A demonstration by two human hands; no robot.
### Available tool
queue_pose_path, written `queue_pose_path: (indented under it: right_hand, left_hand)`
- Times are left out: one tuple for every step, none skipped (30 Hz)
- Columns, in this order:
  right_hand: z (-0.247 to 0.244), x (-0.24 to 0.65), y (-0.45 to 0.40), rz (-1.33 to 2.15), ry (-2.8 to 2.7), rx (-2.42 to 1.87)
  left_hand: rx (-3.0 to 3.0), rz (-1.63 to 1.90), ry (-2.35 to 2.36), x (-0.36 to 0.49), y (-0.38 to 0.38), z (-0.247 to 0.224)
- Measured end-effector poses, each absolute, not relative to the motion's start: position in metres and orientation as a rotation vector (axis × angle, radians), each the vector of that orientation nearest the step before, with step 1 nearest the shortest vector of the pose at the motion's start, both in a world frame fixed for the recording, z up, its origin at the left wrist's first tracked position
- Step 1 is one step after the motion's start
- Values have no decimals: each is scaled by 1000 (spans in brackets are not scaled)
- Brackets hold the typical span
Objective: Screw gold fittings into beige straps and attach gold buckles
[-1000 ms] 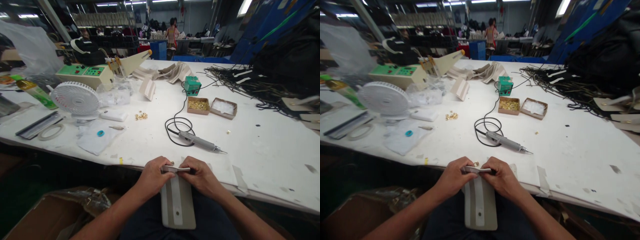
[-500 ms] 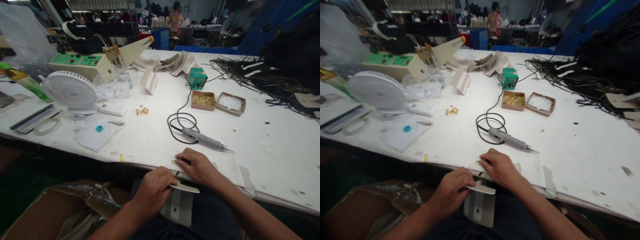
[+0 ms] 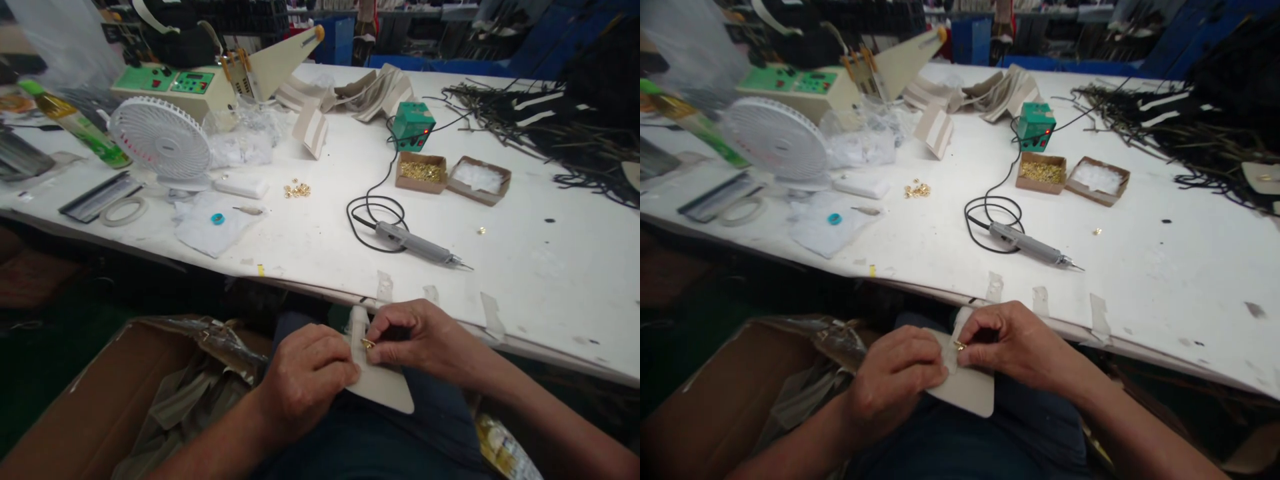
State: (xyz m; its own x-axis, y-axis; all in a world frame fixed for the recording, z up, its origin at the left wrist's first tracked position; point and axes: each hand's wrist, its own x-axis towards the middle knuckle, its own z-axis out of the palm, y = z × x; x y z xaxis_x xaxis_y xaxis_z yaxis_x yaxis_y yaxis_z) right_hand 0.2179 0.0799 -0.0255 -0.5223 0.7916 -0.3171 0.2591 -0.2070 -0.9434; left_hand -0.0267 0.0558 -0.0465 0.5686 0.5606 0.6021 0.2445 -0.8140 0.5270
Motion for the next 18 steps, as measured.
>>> queue_pose_path:
  right_hand:
    - [-22, 218, 75, 1797, -1675, -1204]
    - [-19, 218, 71, 1811, -1697, -1178]
    - [-17, 218, 68, 1824, -1717, -1149]
    - [-16, 219, 65, 1840, -1740, -1124]
    - [-14, 219, 63, 1855, -1765, -1106]
    - [-13, 219, 61, 1867, -1787, -1093]
    - [-11, 220, 59, 1878, -1803, -1085]
    - [-10, 220, 57, 1885, -1811, -1081]
    - [-8, 221, 55, 1888, -1810, -1081]
    - [-7, 221, 53, 1885, -1800, -1081]
    - [-6, 221, 51, 1876, -1784, -1084]
    - [-6, 221, 50, 1864, -1770, -1091]
    - [-5, 221, 48, 1852, -1761, -1099]
    - [-5, 221, 47, 1836, -1759, -1109]
    - [-5, 221, 46, 1822, -1764, -1122]
    - [-5, 221, 45, 1804, -1776, -1136]
    - [-4, 222, 45, 1784, -1793, -1147]
    - [-4, 222, 44, 1765, -1813, -1151]
  left_hand:
    - [2445, 1110, 633, -28, 52, -45]
    - [2476, 1093, 612, -29, 48, -42]
    - [2506, 1075, 591, -29, 45, -40]
    - [2533, 1066, 571, -29, 42, -37]
    - [2555, 1060, 553, -29, 40, -34]
    - [2574, 1058, 540, -28, 38, -32]
    - [2587, 1060, 531, -28, 36, -29]
    - [2596, 1054, 528, -27, 34, -27]
    - [2601, 1049, 526, -26, 33, -26]
    - [2605, 1044, 523, -25, 32, -25]
    - [2606, 1041, 522, -24, 31, -24]
    - [2604, 1040, 521, -23, 31, -23]
    - [2602, 1036, 521, -22, 30, -23]
    - [2603, 1031, 522, -21, 30, -23]
    - [2606, 1030, 523, -21, 30, -23]
    - [2611, 1025, 524, -21, 30, -22]
    - [2617, 1023, 526, -20, 29, -22]
    - [2623, 1018, 527, -20, 29, -22]
